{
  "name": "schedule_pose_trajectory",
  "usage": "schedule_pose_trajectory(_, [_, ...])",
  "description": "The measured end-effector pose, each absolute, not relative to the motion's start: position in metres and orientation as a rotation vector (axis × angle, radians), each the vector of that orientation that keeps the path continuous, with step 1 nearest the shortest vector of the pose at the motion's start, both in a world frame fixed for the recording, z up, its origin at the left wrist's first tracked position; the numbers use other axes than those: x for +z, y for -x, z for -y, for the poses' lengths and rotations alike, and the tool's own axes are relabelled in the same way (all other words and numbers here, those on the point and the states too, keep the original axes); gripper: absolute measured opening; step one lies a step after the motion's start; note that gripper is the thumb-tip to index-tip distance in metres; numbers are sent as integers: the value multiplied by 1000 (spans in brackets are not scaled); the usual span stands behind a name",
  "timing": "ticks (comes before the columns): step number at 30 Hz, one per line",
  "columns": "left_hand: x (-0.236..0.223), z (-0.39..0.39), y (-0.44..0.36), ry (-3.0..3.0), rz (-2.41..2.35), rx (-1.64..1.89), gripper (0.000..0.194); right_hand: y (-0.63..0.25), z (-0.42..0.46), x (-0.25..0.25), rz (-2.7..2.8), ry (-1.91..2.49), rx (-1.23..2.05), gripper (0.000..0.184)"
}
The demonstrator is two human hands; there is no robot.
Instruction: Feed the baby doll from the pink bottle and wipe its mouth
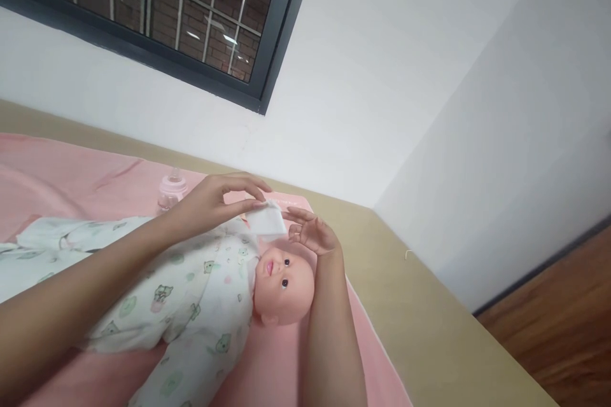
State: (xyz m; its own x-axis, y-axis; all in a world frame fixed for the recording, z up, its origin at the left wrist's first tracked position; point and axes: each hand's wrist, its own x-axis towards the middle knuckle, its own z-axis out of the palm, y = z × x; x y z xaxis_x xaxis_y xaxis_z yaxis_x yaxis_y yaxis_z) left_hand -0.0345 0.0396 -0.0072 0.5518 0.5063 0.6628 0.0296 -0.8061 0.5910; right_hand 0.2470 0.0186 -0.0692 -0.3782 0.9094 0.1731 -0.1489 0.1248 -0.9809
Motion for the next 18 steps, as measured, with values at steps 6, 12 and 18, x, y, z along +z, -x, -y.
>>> schedule_pose_trajectory(6, [-5, -38, 38, -1773, -280, 773, 26, -262, -24, -120, 1090, 738, 1475, 51])
schedule_pose_trajectory(12, [-6, -36, 34, -1410, -267, 545, 24, -259, -30, -138, 992, 834, 1471, 46])
schedule_pose_trajectory(18, [-9, -36, 30, -1394, -384, 467, 20, -254, -29, -135, 1002, 989, 1429, 45])
